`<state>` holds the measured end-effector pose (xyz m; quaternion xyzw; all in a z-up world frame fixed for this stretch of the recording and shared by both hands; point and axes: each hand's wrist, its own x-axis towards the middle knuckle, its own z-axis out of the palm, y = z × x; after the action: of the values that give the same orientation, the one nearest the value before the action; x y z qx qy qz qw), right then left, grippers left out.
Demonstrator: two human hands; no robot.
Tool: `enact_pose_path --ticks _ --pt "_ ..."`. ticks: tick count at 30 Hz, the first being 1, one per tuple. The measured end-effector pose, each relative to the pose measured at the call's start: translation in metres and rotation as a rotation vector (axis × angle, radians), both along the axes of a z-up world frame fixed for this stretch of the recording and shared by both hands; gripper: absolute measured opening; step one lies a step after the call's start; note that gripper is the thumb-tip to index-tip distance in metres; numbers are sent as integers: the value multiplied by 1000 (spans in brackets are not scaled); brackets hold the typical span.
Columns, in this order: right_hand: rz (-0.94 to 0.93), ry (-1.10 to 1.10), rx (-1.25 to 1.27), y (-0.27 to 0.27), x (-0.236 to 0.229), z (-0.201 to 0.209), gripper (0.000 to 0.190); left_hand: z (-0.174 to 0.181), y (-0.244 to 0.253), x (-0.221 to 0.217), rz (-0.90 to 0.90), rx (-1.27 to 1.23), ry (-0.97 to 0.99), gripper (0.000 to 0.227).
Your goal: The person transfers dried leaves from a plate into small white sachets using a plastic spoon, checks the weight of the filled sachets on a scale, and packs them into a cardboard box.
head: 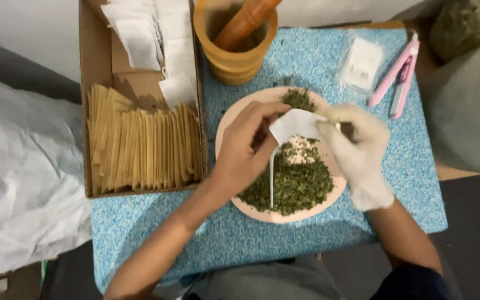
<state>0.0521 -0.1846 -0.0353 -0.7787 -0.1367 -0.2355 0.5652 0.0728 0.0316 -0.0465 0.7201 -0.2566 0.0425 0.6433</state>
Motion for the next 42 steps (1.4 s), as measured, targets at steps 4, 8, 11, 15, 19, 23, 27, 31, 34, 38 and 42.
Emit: enact_pose_path --ticks 4,8,11,15,19,23,27,31,34,38,42 --pt "-16 -63 -26 -31 -23 -20 14 32 -9 -16 4 -82 -66 40" --pt "-16 -231 -117 -34 -30 -15 27 51 -2 -23 -63 -107 -64 36" --pt "104 -294 -88 -37 -29 -30 42 61 1 -24 -77 -124 -46 34" --pt "204 -439 -479 -55 -21 -39 45 71 5 -18 -106 -143 -49 23" --pt "259 -38 -706 -59 -11 16 14 73 11 -22 -176 89 -60 19" --pt "-406 -341 -696 -100 -11 19 43 68 14 -35 -131 60 -119 19" --pt "-533 68 -920 -166 -36 -32 36 58 17 -56 -168 48 -130 21" --pt "-499 351 -881 -170 -66 -81 50 77 16 -67 -241 6 67 24" --pt "-419 457 -955 -166 -65 -93 73 93 15 -64 -268 -17 38 23" --pt "-442 435 -1062 -163 -62 -93 78 103 15 -66 -309 -53 54 16" --pt "-485 528 -1057 -160 -56 -92 79 95 22 -73 -424 -9 132 25"
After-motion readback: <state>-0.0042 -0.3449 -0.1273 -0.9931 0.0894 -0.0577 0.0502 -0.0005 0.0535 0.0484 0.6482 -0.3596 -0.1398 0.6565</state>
